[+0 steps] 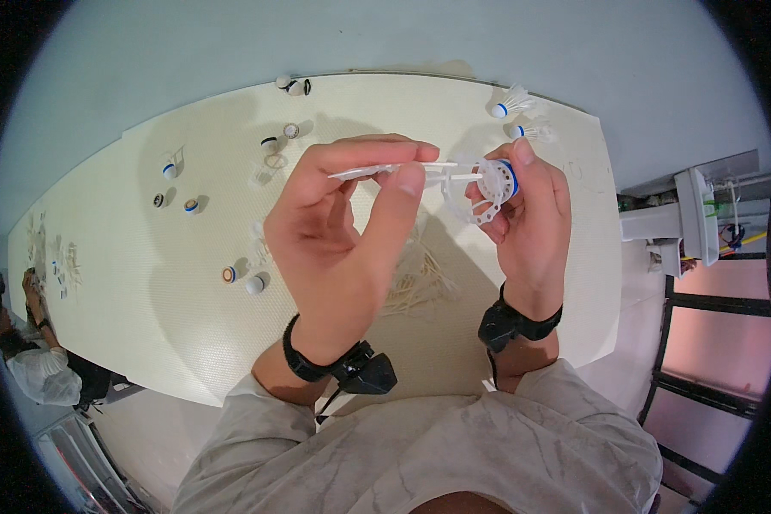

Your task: The recorder is assembling shuttlecocks by inserting feathers into the base and threading them.

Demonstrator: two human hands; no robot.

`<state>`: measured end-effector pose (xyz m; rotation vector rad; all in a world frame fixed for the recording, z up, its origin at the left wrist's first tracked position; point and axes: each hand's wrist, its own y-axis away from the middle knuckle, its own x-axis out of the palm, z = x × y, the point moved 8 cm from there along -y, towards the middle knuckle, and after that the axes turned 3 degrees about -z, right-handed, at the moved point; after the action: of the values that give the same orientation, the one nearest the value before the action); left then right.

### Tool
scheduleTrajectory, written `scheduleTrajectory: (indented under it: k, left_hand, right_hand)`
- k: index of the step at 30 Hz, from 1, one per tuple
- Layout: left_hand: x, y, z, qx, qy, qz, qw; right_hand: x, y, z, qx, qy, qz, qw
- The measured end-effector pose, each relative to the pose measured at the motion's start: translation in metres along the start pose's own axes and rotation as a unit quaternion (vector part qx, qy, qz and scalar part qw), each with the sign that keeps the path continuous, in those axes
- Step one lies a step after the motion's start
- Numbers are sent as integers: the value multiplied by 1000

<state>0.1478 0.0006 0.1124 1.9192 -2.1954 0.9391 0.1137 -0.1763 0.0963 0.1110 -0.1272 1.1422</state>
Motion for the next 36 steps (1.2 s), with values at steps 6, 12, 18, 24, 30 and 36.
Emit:
scheduleTrajectory:
  k: [6,12,18,24,30,36]
  left_hand:
    - [-3,0,0,-21,-17,-10,1000]
    - [-4,-1,0,-14,-56,-14,998]
    - [-2,-2,-3,5,-74,3,997]
    - [-2,-2,-4,18,-90,13,996]
    - [-2,-2,-5,19,-99,13,995]
    - [-2,-3,-6,15,-89,14,996]
  right_hand:
    - [-1,-2,-4,-4,17,13,1000]
    - [-4,-3,-4,-4,13,12,1000]
    - [-1,-1,2,-27,11,9,1000]
    - [0,-2,0,-18,2,2,1000]
    - [1,0,3,-38,14,16,999]
    - [1,0,5,-59,45,53,996]
